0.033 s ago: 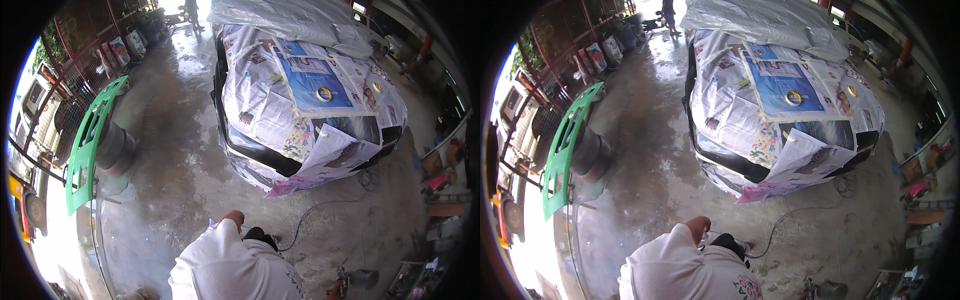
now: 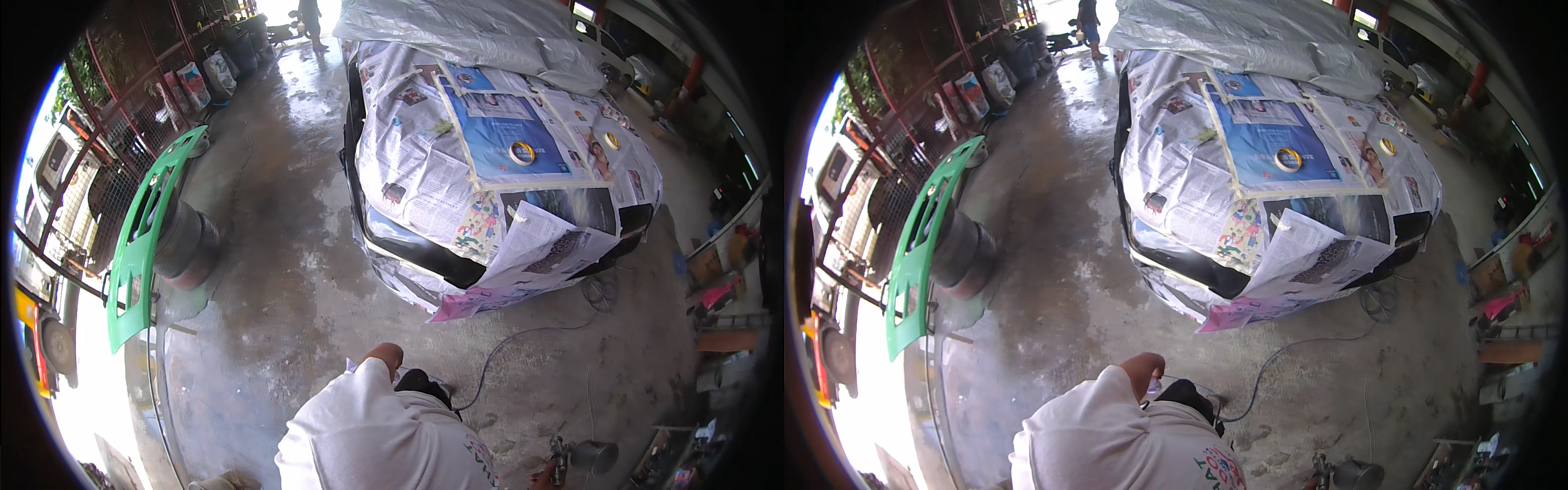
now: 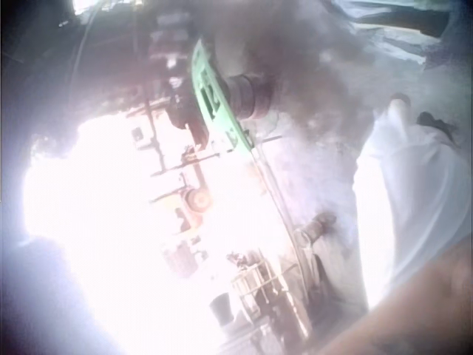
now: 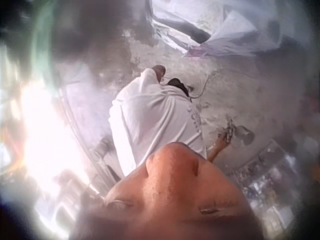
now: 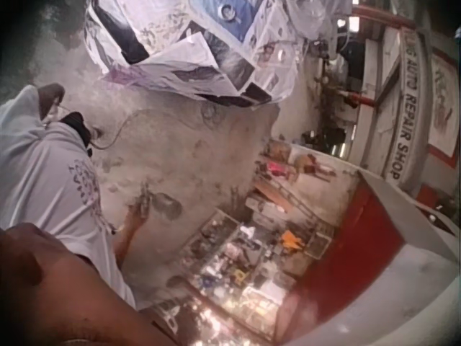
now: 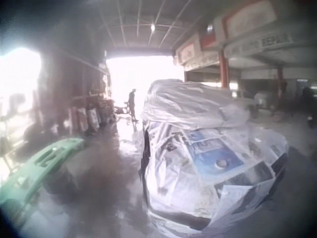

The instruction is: The person prepares a spray gun by pouring thinner into it, then spray-paints the front bumper and hood of a car masked with newspaper and plastic. The person moves around the vehicle to cover different areas and briefly adjusts the masking material before resuming painting.

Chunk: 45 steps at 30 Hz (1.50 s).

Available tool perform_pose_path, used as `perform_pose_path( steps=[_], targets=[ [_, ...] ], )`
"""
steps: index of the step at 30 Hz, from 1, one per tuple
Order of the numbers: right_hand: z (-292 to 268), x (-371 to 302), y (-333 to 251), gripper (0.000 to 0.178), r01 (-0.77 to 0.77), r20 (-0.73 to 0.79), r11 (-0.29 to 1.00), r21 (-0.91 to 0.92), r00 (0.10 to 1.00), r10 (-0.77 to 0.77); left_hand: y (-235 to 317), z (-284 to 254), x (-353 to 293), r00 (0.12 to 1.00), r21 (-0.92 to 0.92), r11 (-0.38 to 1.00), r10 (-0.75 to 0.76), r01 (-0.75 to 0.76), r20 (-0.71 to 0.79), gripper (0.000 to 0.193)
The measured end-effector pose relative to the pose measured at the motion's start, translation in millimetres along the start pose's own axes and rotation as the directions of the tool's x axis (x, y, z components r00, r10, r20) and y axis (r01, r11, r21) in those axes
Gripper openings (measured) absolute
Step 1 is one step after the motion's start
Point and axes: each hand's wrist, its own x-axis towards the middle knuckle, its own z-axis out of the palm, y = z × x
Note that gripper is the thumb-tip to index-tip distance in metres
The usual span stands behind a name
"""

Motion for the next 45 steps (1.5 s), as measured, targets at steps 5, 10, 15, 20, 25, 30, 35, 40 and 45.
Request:
perform_pose_path(
  steps=[5,10,15,20,25,30,35,40,45],
  targets=[
    [-38,76,34,0.041,0.091,0.009,0.993,0.071,0.996,-0.092,125,-4,13,0.936,0.260,0.912,0.345,-0.318,-0.065,0.042],
    [-122,151,90,0.042,-0.069,-0.153,0.987,0.147,0.984,0.092,380,-90,46,0.865,0.298,0.813,0.456,-0.500,0.207,0.049],
    [-189,247,146,0.043,-0.079,-0.081,0.983,0.166,0.992,0.094,441,-38,86,0.948,0.286,0.913,0.232,-0.289,0.216,0.056],
    [-276,360,149,0.043,-0.094,-0.026,0.953,0.287,0.994,0.107,552,-41,79,0.887,0.283,0.858,0.340,-0.429,0.314,0.035],
    [-348,514,137,0.044,-0.049,-0.069,0.930,0.364,0.994,0.079,705,-88,69,0.894,0.099,0.900,0.401,-0.425,0.200,0.041],
    [-375,679,116,0.043,0.020,-0.129,0.964,0.265,0.991,0.015,774,-129,153,0.863,0.219,0.852,0.404,-0.476,0.303,0.039],
    [-379,813,86,0.041,0.069,0.008,0.989,0.132,0.997,-0.071,821,-166,199,0.980,-0.064,0.997,0.051,-0.039,0.192,0.033],
    [-405,947,42,0.043,0.197,0.097,0.975,0.099,0.974,-0.207,968,-294,264,0.956,0.165,0.962,0.174,-0.217,0.238,0.035],
    [-416,1080,45,0.043,0.331,0.191,0.943,0.037,0.924,-0.332,1131,-448,313,0.819,0.465,0.683,0.536,-0.564,0.206,0.037]
  ],
)
